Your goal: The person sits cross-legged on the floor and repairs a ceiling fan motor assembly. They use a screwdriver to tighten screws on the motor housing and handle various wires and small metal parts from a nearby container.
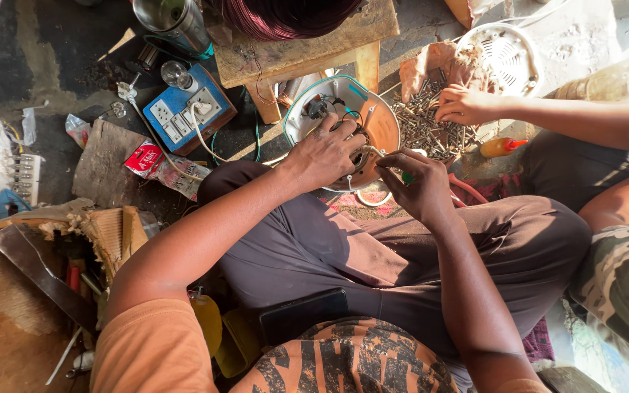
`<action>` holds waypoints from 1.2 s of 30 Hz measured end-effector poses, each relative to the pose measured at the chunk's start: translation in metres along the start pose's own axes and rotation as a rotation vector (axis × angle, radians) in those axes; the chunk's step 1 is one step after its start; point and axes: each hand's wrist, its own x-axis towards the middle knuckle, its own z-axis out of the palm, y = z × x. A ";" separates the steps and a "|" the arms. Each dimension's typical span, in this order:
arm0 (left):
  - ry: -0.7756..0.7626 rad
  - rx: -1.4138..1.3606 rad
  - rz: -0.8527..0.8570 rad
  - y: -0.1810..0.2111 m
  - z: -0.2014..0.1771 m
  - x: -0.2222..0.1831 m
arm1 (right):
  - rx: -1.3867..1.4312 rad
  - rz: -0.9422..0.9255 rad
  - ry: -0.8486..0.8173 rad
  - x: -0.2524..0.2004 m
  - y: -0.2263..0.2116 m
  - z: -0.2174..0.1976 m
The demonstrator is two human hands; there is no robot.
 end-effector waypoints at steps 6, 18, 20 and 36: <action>0.003 0.051 0.017 -0.001 -0.001 0.002 | -0.024 -0.010 -0.008 0.001 0.002 0.000; -0.066 0.206 0.055 0.007 -0.010 0.004 | -0.040 -0.029 -0.010 0.000 0.003 -0.001; -0.083 0.244 0.064 0.006 -0.014 0.004 | -0.042 -0.050 -0.012 0.002 0.002 0.000; -0.044 -0.018 -0.027 0.000 0.006 0.002 | -0.043 -0.024 -0.017 0.000 0.001 0.001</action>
